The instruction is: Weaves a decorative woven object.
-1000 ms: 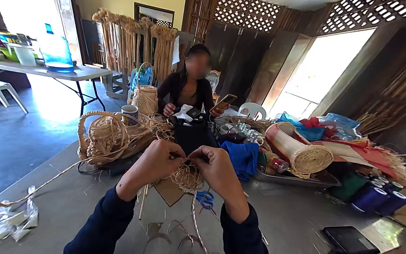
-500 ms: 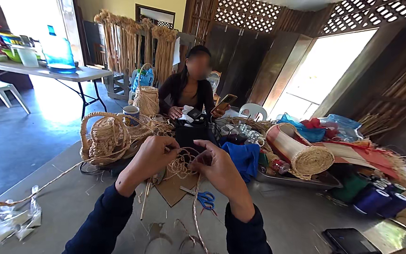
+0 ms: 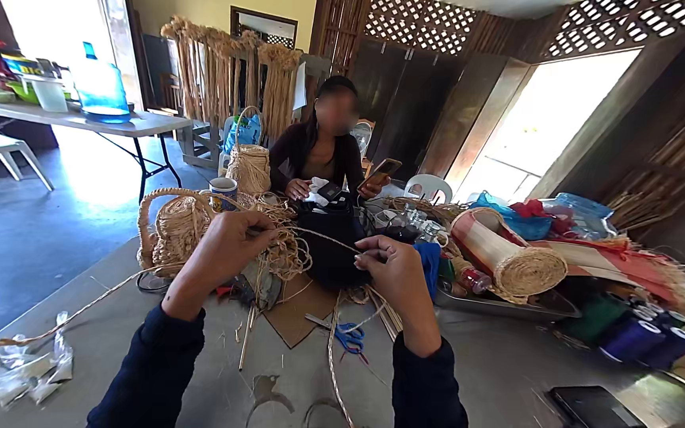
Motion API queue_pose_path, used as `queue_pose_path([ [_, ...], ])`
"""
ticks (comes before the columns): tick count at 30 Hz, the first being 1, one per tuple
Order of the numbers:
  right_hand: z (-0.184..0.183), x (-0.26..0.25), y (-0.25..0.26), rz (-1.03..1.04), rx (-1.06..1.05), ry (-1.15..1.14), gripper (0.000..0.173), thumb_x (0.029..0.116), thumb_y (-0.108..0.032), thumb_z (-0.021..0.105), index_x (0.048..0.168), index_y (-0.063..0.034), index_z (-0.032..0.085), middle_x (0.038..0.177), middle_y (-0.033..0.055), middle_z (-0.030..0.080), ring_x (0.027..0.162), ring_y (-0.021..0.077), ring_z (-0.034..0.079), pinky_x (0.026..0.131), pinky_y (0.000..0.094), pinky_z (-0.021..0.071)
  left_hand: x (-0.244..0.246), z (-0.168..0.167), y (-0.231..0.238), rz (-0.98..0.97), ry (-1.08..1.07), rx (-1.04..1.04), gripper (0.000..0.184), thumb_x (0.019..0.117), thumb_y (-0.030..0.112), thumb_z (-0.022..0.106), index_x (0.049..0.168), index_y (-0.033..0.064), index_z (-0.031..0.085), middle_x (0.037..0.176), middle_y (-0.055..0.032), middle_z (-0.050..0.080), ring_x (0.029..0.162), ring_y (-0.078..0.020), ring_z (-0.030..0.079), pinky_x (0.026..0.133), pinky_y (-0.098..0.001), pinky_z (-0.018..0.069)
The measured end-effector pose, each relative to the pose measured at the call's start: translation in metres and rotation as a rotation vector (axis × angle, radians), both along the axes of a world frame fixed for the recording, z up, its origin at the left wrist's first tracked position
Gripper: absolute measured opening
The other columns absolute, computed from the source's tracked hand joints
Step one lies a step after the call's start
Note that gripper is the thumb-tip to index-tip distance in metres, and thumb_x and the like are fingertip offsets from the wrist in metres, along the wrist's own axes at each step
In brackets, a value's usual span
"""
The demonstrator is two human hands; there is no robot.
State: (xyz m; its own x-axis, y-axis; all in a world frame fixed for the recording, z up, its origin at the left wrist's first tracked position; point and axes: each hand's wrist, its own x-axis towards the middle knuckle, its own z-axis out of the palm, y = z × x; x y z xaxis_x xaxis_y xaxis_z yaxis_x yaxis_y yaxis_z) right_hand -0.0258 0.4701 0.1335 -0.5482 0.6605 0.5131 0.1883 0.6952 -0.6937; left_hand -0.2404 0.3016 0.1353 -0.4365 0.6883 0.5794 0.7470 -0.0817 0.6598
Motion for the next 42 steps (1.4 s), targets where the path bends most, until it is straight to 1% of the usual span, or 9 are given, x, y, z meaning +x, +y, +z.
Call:
queue_pose_path([
  [5, -0.001, 0.002, 0.005, -0.020, 0.039, 0.015, 0.007, 0.0918, 0.000, 0.069, 0.096, 0.0004, 0.075, 0.083, 0.0065, 0.074, 0.071, 0.0060, 0.070, 0.073, 0.0217, 0.0592, -0.017, 0.005, -0.019, 0.079, 0.045, 0.161, 0.003, 0.0944, 0.004, 0.068, 0.095, 0.0031, 0.072, 0.088, -0.0038, 0.071, 0.076, -0.0082, 0.068, 0.070, -0.0297, 0.0588],
  [13, -0.003, 0.002, 0.009, -0.028, 0.041, 0.049, 0.007, 0.0932, -0.003, 0.070, 0.096, -0.0002, 0.075, 0.084, 0.0062, 0.075, 0.072, 0.0047, 0.070, 0.073, 0.0204, 0.0587, -0.044, 0.001, -0.039, -0.031, -0.160, 0.530, 0.012, 0.0932, 0.008, 0.064, 0.095, 0.0174, 0.072, 0.082, 0.0156, 0.072, 0.073, 0.0045, 0.067, 0.069, -0.0155, 0.0574],
  [17, -0.005, 0.001, 0.013, -0.013, 0.044, 0.030, 0.008, 0.0941, -0.004, 0.069, 0.097, -0.0010, 0.076, 0.083, 0.0052, 0.075, 0.072, 0.0042, 0.070, 0.073, 0.0201, 0.0584, -0.058, -0.003, -0.045, -0.095, -0.291, 0.652, 0.018, 0.0968, 0.012, 0.060, 0.094, 0.0240, 0.073, 0.088, 0.0138, 0.074, 0.076, 0.0018, 0.069, 0.070, -0.0170, 0.0587],
  [22, -0.007, 0.002, 0.016, 0.016, 0.081, 0.025, 0.011, 0.0953, -0.006, 0.068, 0.098, -0.0019, 0.077, 0.083, 0.0050, 0.075, 0.073, 0.0051, 0.070, 0.074, 0.0222, 0.0584, -0.076, -0.005, -0.057, -0.191, -0.393, 0.789, 0.014, 0.0999, 0.011, 0.060, 0.100, 0.0150, 0.073, 0.091, 0.0066, 0.074, 0.080, -0.0047, 0.070, 0.075, -0.0234, 0.0608],
  [29, -0.008, -0.001, 0.016, 0.026, 0.002, -0.012, 0.018, 0.0949, -0.001, 0.065, 0.111, 0.0012, 0.073, 0.085, 0.0085, 0.073, 0.070, 0.0096, 0.070, 0.069, 0.0248, 0.0596, -0.078, -0.002, -0.063, -0.057, -0.586, 0.928, 0.015, 0.1006, 0.007, 0.058, 0.094, 0.0129, 0.070, 0.088, 0.0047, 0.073, 0.078, -0.0076, 0.071, 0.075, -0.0268, 0.0621],
  [33, -0.013, -0.006, 0.014, 0.279, -0.094, 0.335, 0.032, 0.0933, 0.006, 0.062, 0.125, 0.0046, 0.065, 0.072, 0.0022, 0.072, 0.058, 0.0063, 0.067, 0.057, 0.0213, 0.0593, -0.082, -0.007, -0.064, 0.054, -0.563, 0.794, 0.016, 0.1023, 0.011, 0.055, 0.094, 0.0138, 0.070, 0.086, 0.0071, 0.073, 0.077, -0.0046, 0.069, 0.071, -0.0232, 0.0603],
  [35, -0.015, -0.010, 0.008, 0.447, -0.132, 0.492, 0.025, 0.0937, 0.009, 0.056, 0.113, 0.0051, 0.070, 0.070, -0.0001, 0.072, 0.058, 0.0067, 0.068, 0.057, 0.0228, 0.0605, -0.070, -0.008, -0.058, 0.106, -0.539, 0.595, 0.017, 0.1007, 0.011, 0.053, 0.095, 0.0119, 0.069, 0.082, 0.0075, 0.072, 0.072, -0.0023, 0.068, 0.066, -0.0211, 0.0590],
  [37, -0.015, -0.013, -0.001, 0.589, -0.180, 0.536, 0.023, 0.0957, 0.009, 0.051, 0.100, 0.0024, 0.073, 0.074, 0.0022, 0.075, 0.064, 0.0104, 0.072, 0.064, 0.0264, 0.0635, -0.054, -0.004, -0.047, 0.086, -0.511, 0.393, 0.014, 0.0998, 0.006, 0.054, 0.103, 0.0042, 0.068, 0.084, 0.0025, 0.071, 0.071, -0.0048, 0.067, 0.066, -0.0231, 0.0582],
  [42, -0.009, -0.014, -0.013, 0.654, -0.292, 0.336, 0.039, 0.0929, 0.005, 0.033, 0.115, 0.0074, 0.064, 0.108, 0.0128, 0.076, 0.100, 0.0207, 0.075, 0.087, 0.0356, 0.0627, -0.020, 0.005, -0.021, -0.010, -0.300, 0.116, 0.006, 0.0961, 0.003, 0.067, 0.096, 0.0001, 0.072, 0.081, -0.0050, 0.070, 0.070, -0.0093, 0.064, 0.068, -0.0287, 0.0558],
])
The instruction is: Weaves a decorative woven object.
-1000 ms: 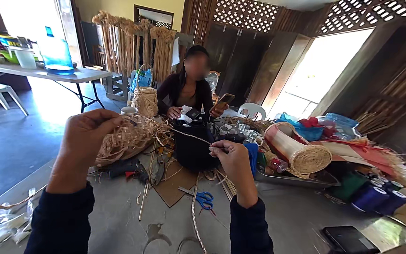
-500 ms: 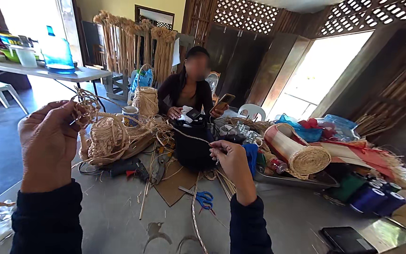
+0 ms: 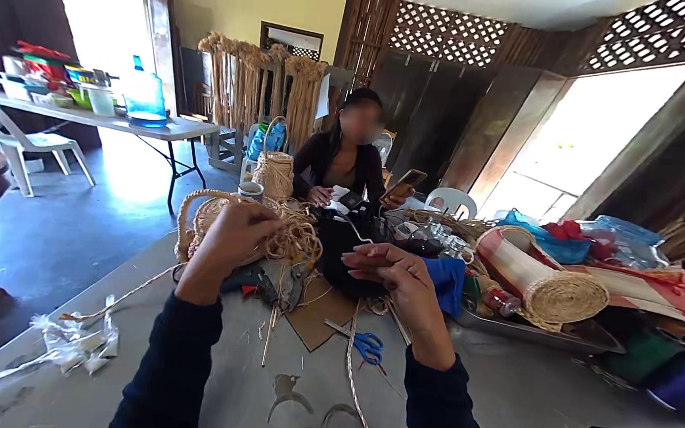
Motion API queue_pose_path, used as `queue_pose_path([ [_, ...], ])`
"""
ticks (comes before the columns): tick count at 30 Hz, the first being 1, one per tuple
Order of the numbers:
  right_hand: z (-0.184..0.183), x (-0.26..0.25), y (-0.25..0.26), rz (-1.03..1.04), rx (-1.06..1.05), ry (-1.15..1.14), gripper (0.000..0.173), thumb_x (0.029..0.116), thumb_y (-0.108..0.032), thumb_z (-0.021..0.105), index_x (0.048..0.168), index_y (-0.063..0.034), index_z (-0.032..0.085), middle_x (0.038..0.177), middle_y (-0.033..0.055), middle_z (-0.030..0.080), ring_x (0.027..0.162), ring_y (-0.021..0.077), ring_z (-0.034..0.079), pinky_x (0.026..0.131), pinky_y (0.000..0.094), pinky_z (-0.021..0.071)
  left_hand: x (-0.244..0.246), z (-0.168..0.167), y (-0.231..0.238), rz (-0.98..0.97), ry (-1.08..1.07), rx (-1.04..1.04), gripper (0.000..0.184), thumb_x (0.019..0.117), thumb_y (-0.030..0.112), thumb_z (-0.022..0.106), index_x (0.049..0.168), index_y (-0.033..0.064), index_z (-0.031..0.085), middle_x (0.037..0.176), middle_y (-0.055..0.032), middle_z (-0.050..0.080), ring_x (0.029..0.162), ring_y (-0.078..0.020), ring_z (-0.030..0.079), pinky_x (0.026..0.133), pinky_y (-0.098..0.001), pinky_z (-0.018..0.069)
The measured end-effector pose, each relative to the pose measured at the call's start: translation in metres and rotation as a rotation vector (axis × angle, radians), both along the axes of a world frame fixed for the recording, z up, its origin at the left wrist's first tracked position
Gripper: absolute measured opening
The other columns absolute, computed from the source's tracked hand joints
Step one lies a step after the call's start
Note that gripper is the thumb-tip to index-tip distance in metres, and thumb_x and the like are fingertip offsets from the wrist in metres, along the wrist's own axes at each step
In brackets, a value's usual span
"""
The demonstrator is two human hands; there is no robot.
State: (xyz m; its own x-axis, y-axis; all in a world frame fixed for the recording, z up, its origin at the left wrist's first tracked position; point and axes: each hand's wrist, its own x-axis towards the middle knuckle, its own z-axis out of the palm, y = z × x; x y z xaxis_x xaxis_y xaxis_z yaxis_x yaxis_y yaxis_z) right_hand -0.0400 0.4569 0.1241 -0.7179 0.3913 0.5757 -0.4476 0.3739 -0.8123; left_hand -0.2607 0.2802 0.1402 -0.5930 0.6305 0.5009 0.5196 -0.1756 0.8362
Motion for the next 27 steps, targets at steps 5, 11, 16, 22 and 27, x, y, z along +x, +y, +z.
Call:
queue_pose_path([
  [5, -0.009, -0.014, 0.000, -0.329, 0.249, -0.037, 0.013, 0.0990, -0.004, 0.061, 0.103, 0.0035, 0.071, 0.086, 0.0044, 0.076, 0.074, 0.0075, 0.073, 0.070, 0.0236, 0.0628, 0.024, 0.008, 0.002, -0.127, 0.025, 0.015, 0.006, 0.0937, 0.001, 0.069, 0.089, 0.0039, 0.071, 0.074, 0.0012, 0.069, 0.065, -0.0026, 0.062, 0.062, -0.0193, 0.0526],
  [11, -0.018, -0.023, 0.000, -0.444, 0.491, 0.084, 0.011, 0.0918, -0.012, 0.072, 0.095, -0.0066, 0.081, 0.088, 0.0033, 0.059, 0.080, -0.0024, 0.056, 0.070, 0.0087, 0.0469, 0.038, 0.004, 0.014, -0.259, 0.115, 0.025, 0.005, 0.0934, 0.004, 0.068, 0.091, 0.0055, 0.072, 0.079, 0.0053, 0.070, 0.071, 0.0014, 0.064, 0.067, -0.0165, 0.0538],
  [16, -0.019, -0.027, -0.003, -0.319, 0.433, 0.163, 0.014, 0.0914, -0.001, 0.065, 0.095, -0.0007, 0.079, 0.095, 0.0072, 0.062, 0.087, -0.0004, 0.059, 0.077, 0.0111, 0.0503, 0.046, 0.000, 0.025, -0.303, 0.106, -0.007, 0.005, 0.0944, 0.005, 0.067, 0.091, 0.0058, 0.071, 0.078, 0.0077, 0.068, 0.070, 0.0047, 0.061, 0.067, -0.0141, 0.0517],
  [22, -0.024, -0.031, -0.002, -0.219, 0.341, 0.211, 0.016, 0.0914, 0.003, 0.062, 0.096, 0.0019, 0.077, 0.096, 0.0058, 0.065, 0.092, 0.0007, 0.061, 0.081, 0.0140, 0.0528, 0.052, 0.000, 0.027, -0.314, 0.096, -0.002, 0.005, 0.0946, 0.005, 0.067, 0.092, 0.0049, 0.071, 0.079, 0.0081, 0.068, 0.072, 0.0058, 0.061, 0.068, -0.0129, 0.0518],
  [27, -0.022, -0.028, 0.000, -0.205, 0.342, 0.206, 0.012, 0.0912, 0.001, 0.066, 0.094, 0.0021, 0.077, 0.097, 0.0062, 0.065, 0.092, 0.0007, 0.062, 0.080, 0.0139, 0.0539, 0.050, 0.000, 0.025, -0.281, 0.060, -0.002, 0.005, 0.0948, 0.004, 0.066, 0.092, 0.0054, 0.071, 0.078, 0.0073, 0.068, 0.070, 0.0042, 0.061, 0.067, -0.0145, 0.0516],
])
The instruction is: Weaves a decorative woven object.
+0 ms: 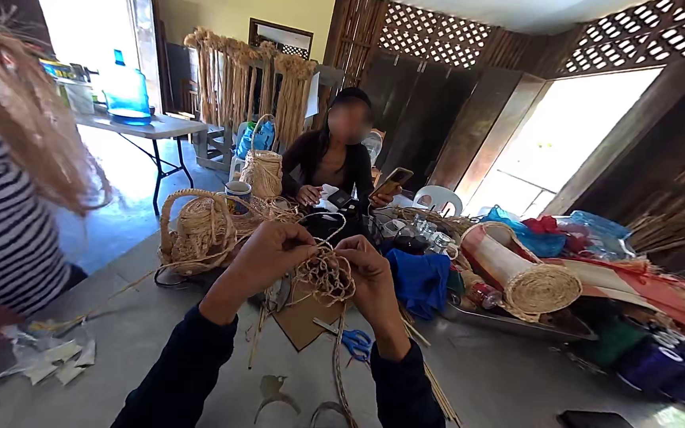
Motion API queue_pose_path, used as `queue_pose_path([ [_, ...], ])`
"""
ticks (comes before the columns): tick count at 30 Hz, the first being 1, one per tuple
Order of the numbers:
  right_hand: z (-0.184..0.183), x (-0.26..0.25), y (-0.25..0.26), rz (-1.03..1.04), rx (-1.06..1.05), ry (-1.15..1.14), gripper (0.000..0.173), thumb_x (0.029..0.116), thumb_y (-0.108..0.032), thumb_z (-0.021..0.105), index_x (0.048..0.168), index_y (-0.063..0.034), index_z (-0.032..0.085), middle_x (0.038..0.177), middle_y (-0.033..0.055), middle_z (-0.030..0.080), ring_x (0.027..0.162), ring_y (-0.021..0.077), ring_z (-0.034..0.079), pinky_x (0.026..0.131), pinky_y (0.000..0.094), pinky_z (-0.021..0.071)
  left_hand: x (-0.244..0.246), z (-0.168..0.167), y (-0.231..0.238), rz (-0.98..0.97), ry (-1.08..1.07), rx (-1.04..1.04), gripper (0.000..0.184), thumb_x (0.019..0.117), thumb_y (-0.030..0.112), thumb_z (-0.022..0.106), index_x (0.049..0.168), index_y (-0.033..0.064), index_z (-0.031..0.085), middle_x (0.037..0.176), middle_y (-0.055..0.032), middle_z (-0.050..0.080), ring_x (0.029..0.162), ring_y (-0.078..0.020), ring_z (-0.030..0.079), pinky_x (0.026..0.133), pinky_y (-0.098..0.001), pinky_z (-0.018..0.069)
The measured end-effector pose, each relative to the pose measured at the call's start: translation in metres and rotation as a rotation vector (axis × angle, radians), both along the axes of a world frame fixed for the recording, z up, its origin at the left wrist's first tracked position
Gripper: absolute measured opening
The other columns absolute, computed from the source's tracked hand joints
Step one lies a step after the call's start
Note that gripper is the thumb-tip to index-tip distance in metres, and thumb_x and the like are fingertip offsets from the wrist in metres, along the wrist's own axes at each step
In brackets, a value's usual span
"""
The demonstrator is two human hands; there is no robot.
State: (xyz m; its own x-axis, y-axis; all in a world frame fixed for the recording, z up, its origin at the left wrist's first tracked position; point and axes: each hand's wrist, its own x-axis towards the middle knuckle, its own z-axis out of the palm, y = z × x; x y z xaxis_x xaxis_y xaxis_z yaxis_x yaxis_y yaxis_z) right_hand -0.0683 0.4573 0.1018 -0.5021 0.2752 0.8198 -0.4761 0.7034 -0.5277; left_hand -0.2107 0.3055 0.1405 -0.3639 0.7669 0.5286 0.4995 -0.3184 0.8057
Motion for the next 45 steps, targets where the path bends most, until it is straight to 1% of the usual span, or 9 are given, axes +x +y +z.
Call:
queue_pose_path([
  [9, 0.000, -0.001, -0.003, 0.008, -0.028, 0.004, 0.015, 0.0899, 0.006, 0.062, 0.095, 0.0037, 0.076, 0.098, 0.0087, 0.069, 0.092, 0.0045, 0.066, 0.084, 0.0177, 0.0564, 0.002, -0.005, 0.007, -0.023, 0.065, -0.030, 0.006, 0.0951, 0.007, 0.067, 0.093, 0.0050, 0.072, 0.080, 0.0074, 0.068, 0.071, 0.0053, 0.060, 0.068, -0.0136, 0.0513],
  [15, 0.007, 0.001, -0.009, 0.122, -0.319, -0.007, 0.013, 0.0867, 0.010, 0.066, 0.095, 0.0030, 0.074, 0.087, 0.0024, 0.075, 0.079, 0.0031, 0.070, 0.076, 0.0203, 0.0599, 0.007, -0.007, 0.012, -0.016, 0.061, -0.038, 0.006, 0.0943, 0.005, 0.066, 0.093, 0.0052, 0.072, 0.081, 0.0063, 0.068, 0.072, 0.0053, 0.061, 0.068, -0.0132, 0.0513],
  [19, 0.010, 0.006, -0.005, 0.154, -0.423, -0.056, 0.017, 0.0963, 0.004, 0.051, 0.099, -0.0001, 0.067, 0.087, 0.0013, 0.074, 0.082, 0.0059, 0.070, 0.079, 0.0249, 0.0594, 0.006, -0.009, 0.014, -0.007, 0.070, -0.040, 0.005, 0.0938, 0.007, 0.068, 0.094, 0.0047, 0.073, 0.082, 0.0054, 0.068, 0.073, 0.0047, 0.061, 0.069, -0.0138, 0.0513],
  [21, 0.012, 0.009, -0.005, 0.172, -0.473, -0.079, 0.022, 0.0957, -0.002, 0.040, 0.107, -0.0010, 0.059, 0.087, 0.0047, 0.075, 0.083, 0.0097, 0.073, 0.081, 0.0281, 0.0598, 0.007, -0.009, 0.015, 0.010, 0.086, -0.030, 0.005, 0.0938, 0.009, 0.069, 0.093, 0.0050, 0.073, 0.081, 0.0053, 0.068, 0.073, 0.0050, 0.061, 0.069, -0.0135, 0.0516],
  [25, 0.017, 0.015, -0.011, 0.144, -0.358, -0.119, 0.028, 0.0872, -0.002, 0.050, 0.115, -0.0012, 0.051, 0.095, 0.0053, 0.075, 0.086, 0.0092, 0.073, 0.078, 0.0257, 0.0588, 0.009, -0.008, 0.015, 0.093, 0.133, -0.041, 0.008, 0.0954, 0.010, 0.068, 0.095, 0.0039, 0.073, 0.083, 0.0027, 0.069, 0.074, 0.0038, 0.062, 0.070, -0.0146, 0.0522],
  [29, 0.017, 0.012, -0.021, 0.012, -0.135, -0.118, 0.032, 0.0825, 0.002, 0.072, 0.113, 0.0041, 0.062, 0.098, 0.0072, 0.074, 0.090, 0.0087, 0.072, 0.081, 0.0244, 0.0605, 0.011, -0.008, 0.015, 0.128, 0.176, -0.056, 0.008, 0.0959, 0.011, 0.068, 0.094, 0.0055, 0.073, 0.082, 0.0032, 0.069, 0.073, 0.0043, 0.062, 0.069, -0.0145, 0.0520],
  [36, 0.011, 0.007, -0.020, -0.190, 0.090, 0.001, 0.014, 0.0880, 0.004, 0.067, 0.096, 0.0014, 0.078, 0.095, 0.0095, 0.077, 0.086, 0.0047, 0.073, 0.081, 0.0182, 0.0593, 0.017, -0.008, 0.014, 0.182, 0.270, -0.058, 0.011, 0.0958, 0.011, 0.064, 0.094, 0.0061, 0.074, 0.085, 0.0008, 0.071, 0.075, 0.0020, 0.064, 0.070, -0.0167, 0.0533],
  [39, 0.020, 0.017, -0.024, -0.350, 0.174, -0.022, 0.014, 0.0873, -0.003, 0.070, 0.093, -0.0074, 0.082, 0.100, 0.0093, 0.071, 0.090, 0.0065, 0.067, 0.080, 0.0180, 0.0561, 0.012, -0.015, 0.018, 0.263, 0.418, -0.026, 0.013, 0.0959, 0.010, 0.064, 0.093, 0.0040, 0.075, 0.086, -0.0050, 0.071, 0.076, -0.0083, 0.066, 0.072, -0.0273, 0.0548],
  [45, 0.036, 0.041, -0.040, -0.039, -0.006, 0.103, 0.011, 0.0898, 0.007, 0.067, 0.097, 0.0041, 0.074, 0.091, 0.0062, 0.077, 0.083, 0.0093, 0.075, 0.079, 0.0246, 0.0638, 0.004, -0.023, 0.027, 0.297, 0.529, -0.041, 0.014, 0.0948, 0.008, 0.063, 0.093, 0.0008, 0.075, 0.085, -0.0114, 0.071, 0.076, -0.0210, 0.068, 0.072, -0.0403, 0.0562],
])
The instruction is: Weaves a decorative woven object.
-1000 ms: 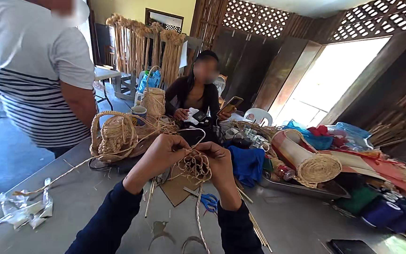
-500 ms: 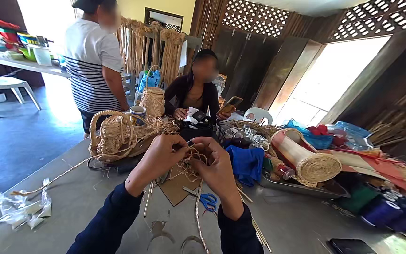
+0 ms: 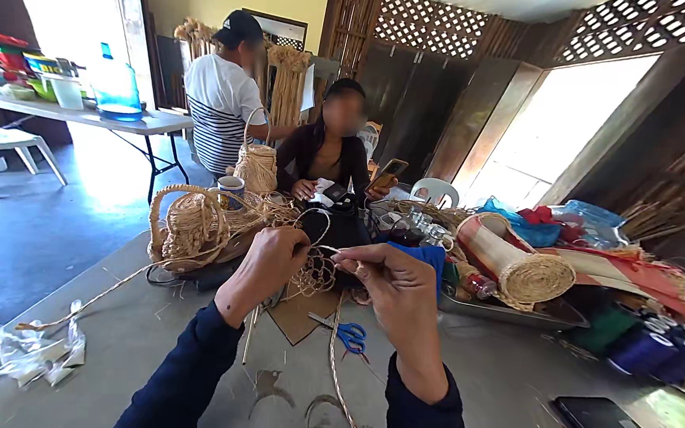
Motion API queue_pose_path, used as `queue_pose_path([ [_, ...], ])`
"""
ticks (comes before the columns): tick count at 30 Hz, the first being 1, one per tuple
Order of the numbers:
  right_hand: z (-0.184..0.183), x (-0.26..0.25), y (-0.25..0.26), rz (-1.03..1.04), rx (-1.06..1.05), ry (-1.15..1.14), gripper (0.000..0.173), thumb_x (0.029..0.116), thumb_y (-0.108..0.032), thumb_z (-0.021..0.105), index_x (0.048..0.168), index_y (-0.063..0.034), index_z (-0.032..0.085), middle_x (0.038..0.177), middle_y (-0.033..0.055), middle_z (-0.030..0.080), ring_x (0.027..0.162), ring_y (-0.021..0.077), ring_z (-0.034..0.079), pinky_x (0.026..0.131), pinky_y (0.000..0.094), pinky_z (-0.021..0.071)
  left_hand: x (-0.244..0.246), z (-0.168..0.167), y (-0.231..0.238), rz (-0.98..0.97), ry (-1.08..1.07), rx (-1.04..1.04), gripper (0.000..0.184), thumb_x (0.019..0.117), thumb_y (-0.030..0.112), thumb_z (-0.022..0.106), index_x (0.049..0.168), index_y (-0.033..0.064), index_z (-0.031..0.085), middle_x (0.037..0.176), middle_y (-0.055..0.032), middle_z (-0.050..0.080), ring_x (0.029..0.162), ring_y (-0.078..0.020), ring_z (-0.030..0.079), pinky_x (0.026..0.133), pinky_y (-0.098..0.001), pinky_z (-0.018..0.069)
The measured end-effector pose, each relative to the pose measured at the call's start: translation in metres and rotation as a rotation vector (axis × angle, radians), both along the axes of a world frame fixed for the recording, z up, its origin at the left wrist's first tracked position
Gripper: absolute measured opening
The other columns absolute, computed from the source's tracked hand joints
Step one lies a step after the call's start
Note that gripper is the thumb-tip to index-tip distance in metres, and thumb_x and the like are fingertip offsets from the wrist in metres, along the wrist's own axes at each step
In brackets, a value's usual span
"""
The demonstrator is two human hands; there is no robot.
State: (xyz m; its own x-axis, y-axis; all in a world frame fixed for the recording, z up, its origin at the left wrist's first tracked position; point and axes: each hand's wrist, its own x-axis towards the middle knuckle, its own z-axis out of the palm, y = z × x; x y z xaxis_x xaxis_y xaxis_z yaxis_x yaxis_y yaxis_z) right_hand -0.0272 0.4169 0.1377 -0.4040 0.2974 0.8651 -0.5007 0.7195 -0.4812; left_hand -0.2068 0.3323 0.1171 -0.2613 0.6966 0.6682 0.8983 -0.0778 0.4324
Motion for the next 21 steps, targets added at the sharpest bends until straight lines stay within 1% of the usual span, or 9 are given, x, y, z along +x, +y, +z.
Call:
queue_pose_path([
  [2, 0.005, 0.007, -0.005, 0.070, -0.050, 0.058, 0.012, 0.0911, 0.007, 0.066, 0.098, 0.0009, 0.074, 0.090, 0.0045, 0.078, 0.084, 0.0111, 0.075, 0.080, 0.0268, 0.0642, -0.001, -0.002, 0.002, -0.014, 0.009, -0.010, 0.014, 0.0942, 0.007, 0.063, 0.092, -0.0007, 0.074, 0.084, -0.0126, 0.070, 0.075, -0.0222, 0.068, 0.071, -0.0413, 0.0558],
  [4, 0.009, 0.016, -0.007, 0.159, -0.046, 0.105, 0.012, 0.0951, 0.001, 0.066, 0.101, -0.0047, 0.076, 0.095, 0.0040, 0.078, 0.089, 0.0127, 0.075, 0.083, 0.0276, 0.0636, -0.002, -0.003, 0.003, -0.017, 0.012, -0.020, 0.014, 0.0940, 0.007, 0.063, 0.091, -0.0011, 0.073, 0.084, -0.0127, 0.070, 0.075, -0.0226, 0.067, 0.071, -0.0419, 0.0557],
  [7, 0.017, 0.033, -0.007, 0.285, -0.050, 0.185, 0.012, 0.0983, -0.012, 0.067, 0.105, -0.0110, 0.077, 0.099, 0.0069, 0.078, 0.094, 0.0189, 0.076, 0.088, 0.0337, 0.0634, -0.004, -0.004, 0.004, 0.004, 0.007, -0.042, 0.014, 0.0946, 0.007, 0.062, 0.092, -0.0011, 0.073, 0.085, -0.0134, 0.070, 0.077, -0.0246, 0.068, 0.073, -0.0447, 0.0560],
  [10, 0.025, 0.055, -0.011, 0.345, -0.071, 0.255, 0.013, 0.0995, -0.016, 0.066, 0.108, -0.0144, 0.076, 0.101, 0.0073, 0.078, 0.098, 0.0209, 0.075, 0.090, 0.0341, 0.0624, -0.008, -0.006, 0.007, 0.031, 0.000, -0.067, 0.015, 0.0952, 0.007, 0.061, 0.092, -0.0013, 0.073, 0.087, -0.0145, 0.071, 0.079, -0.0268, 0.069, 0.074, -0.0471, 0.0559],
  [14, 0.031, 0.081, -0.013, 0.473, -0.096, 0.371, 0.017, 0.1015, -0.016, 0.061, 0.112, -0.0121, 0.074, 0.104, 0.0073, 0.077, 0.104, 0.0232, 0.074, 0.094, 0.0346, 0.0608, -0.011, -0.005, 0.008, 0.058, -0.028, -0.111, 0.015, 0.0964, 0.006, 0.061, 0.094, -0.0016, 0.074, 0.089, -0.0149, 0.071, 0.081, -0.0276, 0.069, 0.076, -0.0489, 0.0551],
  [17, 0.031, 0.093, -0.010, 0.537, -0.149, 0.461, 0.020, 0.1018, -0.014, 0.060, 0.116, -0.0090, 0.073, 0.112, 0.0106, 0.076, 0.109, 0.0247, 0.073, 0.095, 0.0343, 0.0605, -0.013, -0.007, 0.009, 0.056, -0.014, -0.092, 0.015, 0.0958, 0.006, 0.062, 0.092, -0.0015, 0.074, 0.087, -0.0143, 0.071, 0.079, -0.0271, 0.069, 0.075, -0.0479, 0.0553],
  [18, 0.031, 0.095, -0.008, 0.513, -0.166, 0.484, 0.020, 0.1014, -0.014, 0.060, 0.115, -0.0089, 0.073, 0.114, 0.0107, 0.076, 0.110, 0.0245, 0.073, 0.095, 0.0344, 0.0602, -0.014, -0.007, 0.009, 0.052, -0.015, -0.088, 0.014, 0.0955, 0.006, 0.062, 0.091, -0.0014, 0.074, 0.086, -0.0139, 0.071, 0.078, -0.0265, 0.069, 0.074, -0.0474, 0.0552],
  [19, 0.031, 0.096, -0.003, 0.423, -0.170, 0.490, 0.019, 0.1016, -0.016, 0.060, 0.114, -0.0114, 0.074, 0.114, 0.0081, 0.076, 0.109, 0.0222, 0.073, 0.096, 0.0340, 0.0601, -0.015, -0.007, 0.009, 0.046, -0.026, -0.086, 0.014, 0.0955, 0.006, 0.062, 0.091, -0.0012, 0.073, 0.085, -0.0134, 0.071, 0.077, -0.0254, 0.068, 0.073, -0.0463, 0.0548],
  [21, 0.030, 0.090, 0.011, 0.062, -0.181, 0.458, 0.014, 0.1027, -0.016, 0.060, 0.106, -0.0164, 0.073, 0.105, 0.0026, 0.077, 0.100, 0.0182, 0.074, 0.088, 0.0343, 0.0629, -0.015, -0.006, 0.007, 0.039, -0.059, -0.087, 0.014, 0.0955, 0.007, 0.063, 0.091, 0.0000, 0.074, 0.083, -0.0115, 0.070, 0.075, -0.0220, 0.066, 0.072, -0.0434, 0.0543],
])
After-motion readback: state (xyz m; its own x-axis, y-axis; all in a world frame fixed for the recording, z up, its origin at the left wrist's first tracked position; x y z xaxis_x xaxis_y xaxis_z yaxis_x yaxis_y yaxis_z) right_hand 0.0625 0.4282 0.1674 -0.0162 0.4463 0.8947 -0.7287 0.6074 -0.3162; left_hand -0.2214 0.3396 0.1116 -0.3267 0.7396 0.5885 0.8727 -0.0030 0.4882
